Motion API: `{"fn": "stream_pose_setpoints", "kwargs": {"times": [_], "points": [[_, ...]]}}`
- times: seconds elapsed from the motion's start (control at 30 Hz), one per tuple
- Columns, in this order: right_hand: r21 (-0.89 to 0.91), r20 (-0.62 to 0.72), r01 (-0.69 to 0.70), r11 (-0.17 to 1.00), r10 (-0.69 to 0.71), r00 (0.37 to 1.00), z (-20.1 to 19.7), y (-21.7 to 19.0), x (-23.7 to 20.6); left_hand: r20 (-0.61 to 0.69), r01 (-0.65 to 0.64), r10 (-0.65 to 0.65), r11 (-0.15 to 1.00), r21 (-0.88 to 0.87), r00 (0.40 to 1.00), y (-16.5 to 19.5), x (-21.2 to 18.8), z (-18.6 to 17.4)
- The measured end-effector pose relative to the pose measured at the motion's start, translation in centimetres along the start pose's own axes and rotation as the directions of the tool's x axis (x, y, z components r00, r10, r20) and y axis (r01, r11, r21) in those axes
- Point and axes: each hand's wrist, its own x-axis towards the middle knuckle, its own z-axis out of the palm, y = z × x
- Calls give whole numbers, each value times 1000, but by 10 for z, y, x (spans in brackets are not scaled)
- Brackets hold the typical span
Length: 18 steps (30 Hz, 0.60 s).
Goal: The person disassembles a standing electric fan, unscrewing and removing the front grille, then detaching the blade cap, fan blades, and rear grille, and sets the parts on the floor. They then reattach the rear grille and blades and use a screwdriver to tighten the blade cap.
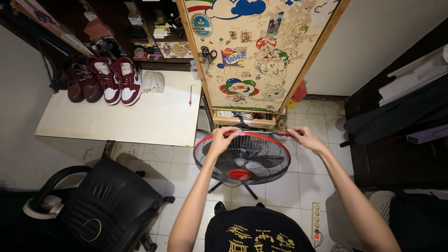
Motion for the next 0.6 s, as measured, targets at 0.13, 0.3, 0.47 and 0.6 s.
{"fn": "stream_pose_setpoints", "kwargs": {"times": [0.13,0.3,0.47,0.6], "points": [[-80,-113,99,992,-108,988,5,-5,1,-115,-23,41,988,154,993,-17,-1,11],[-46,-163,288,957,-291,943,11,-17,-8,-156,-28,52,988,153,986,-24,0,15],[45,-73,81,996,-78,994,4,-10,-1,-135,24,-15,998,63,991,-21,-2,17],[100,117,-112,989,100,988,-7,-3,7,-151,-16,41,987,158,988,-20,-5,16]]}}
